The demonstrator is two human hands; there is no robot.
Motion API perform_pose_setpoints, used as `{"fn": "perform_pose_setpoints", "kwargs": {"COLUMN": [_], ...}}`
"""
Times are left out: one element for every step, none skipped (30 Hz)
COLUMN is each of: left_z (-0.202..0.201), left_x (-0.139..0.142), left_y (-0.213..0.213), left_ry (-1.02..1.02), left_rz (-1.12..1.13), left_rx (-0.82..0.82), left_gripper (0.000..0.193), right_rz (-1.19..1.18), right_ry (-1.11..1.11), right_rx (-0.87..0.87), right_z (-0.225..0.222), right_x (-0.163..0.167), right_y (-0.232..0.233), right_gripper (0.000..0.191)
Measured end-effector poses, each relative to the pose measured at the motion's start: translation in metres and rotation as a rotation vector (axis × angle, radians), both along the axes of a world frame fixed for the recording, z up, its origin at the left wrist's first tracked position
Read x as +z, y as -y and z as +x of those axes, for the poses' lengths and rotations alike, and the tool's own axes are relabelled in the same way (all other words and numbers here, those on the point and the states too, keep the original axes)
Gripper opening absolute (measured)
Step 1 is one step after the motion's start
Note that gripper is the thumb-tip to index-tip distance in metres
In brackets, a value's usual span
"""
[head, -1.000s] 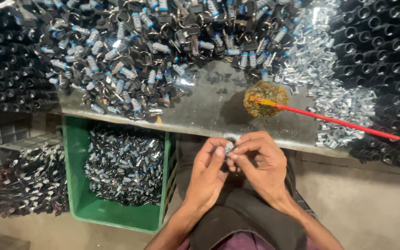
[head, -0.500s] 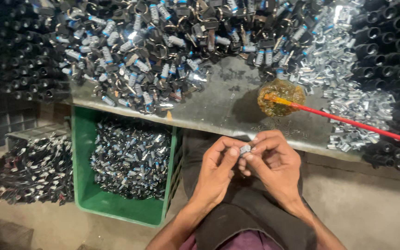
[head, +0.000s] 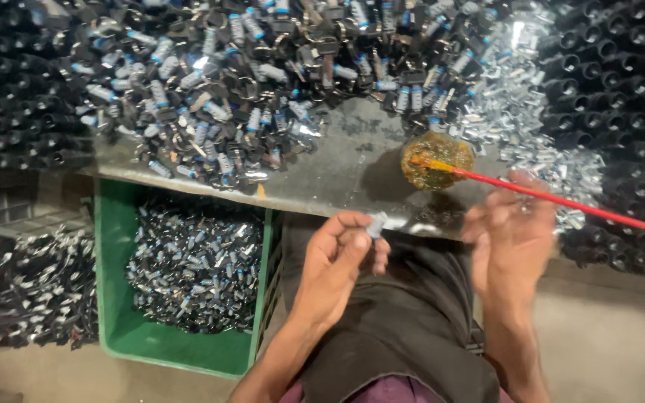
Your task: The person assembles keychains by picking up small cylindrical components and metal rings from a pile, attaching the rings to the components, and placing the finished keychains into a green bin. The person uses a red-handled brush to apply a yellow substance to the components during assembly.
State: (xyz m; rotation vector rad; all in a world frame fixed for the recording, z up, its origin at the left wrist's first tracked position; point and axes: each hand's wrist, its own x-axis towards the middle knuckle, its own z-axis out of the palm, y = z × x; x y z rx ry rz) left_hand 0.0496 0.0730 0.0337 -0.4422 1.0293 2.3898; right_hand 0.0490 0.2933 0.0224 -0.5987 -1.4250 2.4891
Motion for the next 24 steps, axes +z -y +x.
{"fn": "perform_pose_setpoints", "kwargs": {"left_z": [-0.004,-0.009,-0.015,-0.019,-0.023,-0.027,-0.030,-0.032,-0.034,-0.035,-0.035,-0.035,-0.035,-0.035,-0.035,-0.035,-0.035,-0.034,-0.034,-0.034,-0.033,-0.033,-0.032,-0.031], "left_x": [-0.003,-0.006,-0.009,-0.012,-0.014,-0.016,-0.018,-0.018,-0.018,-0.018,-0.017,-0.016,-0.016,-0.015,-0.015,-0.015,-0.015,-0.015,-0.015,-0.015,-0.015,-0.015,-0.015,-0.014], "left_y": [-0.003,-0.007,-0.010,-0.013,-0.017,-0.019,-0.021,-0.023,-0.024,-0.025,-0.026,-0.026,-0.027,-0.027,-0.027,-0.027,-0.027,-0.026,-0.026,-0.025,-0.025,-0.025,-0.026,-0.026], "left_ry": [-0.037,-0.006,0.023,0.049,0.076,0.102,0.128,0.128,0.133,0.140,0.142,0.146,0.149,0.155,0.157,0.156,0.156,0.157,0.161,0.162,0.164,0.168,0.167,0.164], "left_rz": [0.002,0.047,0.091,0.133,0.159,0.184,0.209,0.222,0.233,0.243,0.253,0.262,0.271,0.269,0.266,0.263,0.272,0.281,0.290,0.279,0.270,0.261,0.264,0.267], "left_rx": [0.016,0.022,0.030,0.039,0.039,0.040,0.048,0.050,0.054,0.055,0.056,0.054,0.049,0.037,0.027,0.019,0.018,0.022,0.025,0.029,0.033,0.035,0.028,0.021], "left_gripper": [0.025,0.024,0.023,0.022,0.023,0.023,0.023,0.024,0.024,0.025,0.025,0.024,0.024,0.024,0.024,0.024,0.024,0.024,0.024,0.024,0.025,0.025,0.025,0.025], "right_rz": [0.228,0.457,0.594,0.729,0.862,0.872,0.881,0.889,0.743,0.595,0.446,0.381,0.316,0.250,0.265,0.279,0.293,0.275,0.256,0.236,0.239,0.243,0.250,0.351], "right_ry": [0.003,0.006,0.012,0.018,0.021,0.011,-0.001,-0.011,-0.045,-0.075,-0.099,-0.085,-0.073,-0.061,-0.048,-0.039,-0.033,-0.047,-0.059,-0.072,-0.068,-0.061,-0.054,-0.054], "right_rx": [-0.025,-0.050,-0.018,0.015,0.046,0.024,0.010,0.004,-0.027,-0.059,-0.091,-0.096,-0.105,-0.114,-0.117,-0.117,-0.113,-0.124,-0.136,-0.150,-0.136,-0.123,-0.112,-0.117], "right_z": [-0.003,-0.005,-0.004,-0.001,0.001,0.003,0.005,0.007,0.008,0.009,0.010,0.010,0.011,0.013,0.015,0.017,0.018,0.020,0.022,0.022,0.021,0.018,0.015,0.011], "right_x": [0.004,0.009,0.013,0.019,0.022,0.025,0.027,0.027,0.027,0.025,0.023,0.019,0.015,0.011,0.008,0.005,0.003,0.002,0.002,0.002,0.003,0.004,0.005,0.008], "right_y": [-0.009,-0.015,-0.020,-0.022,-0.024,-0.023,-0.023,-0.023,-0.024,-0.024,-0.026,-0.026,-0.027,-0.027,-0.027,-0.027,-0.027,-0.027,-0.026,-0.024,-0.023,-0.021,-0.019,-0.017], "right_gripper": [0.018,0.011,0.010,0.010,0.011,0.010,0.010,0.010,0.010,0.010,0.009,0.009,0.010,0.010,0.011,0.012,0.014,0.014,0.013,0.014,0.014,0.015,0.015,0.016]}}
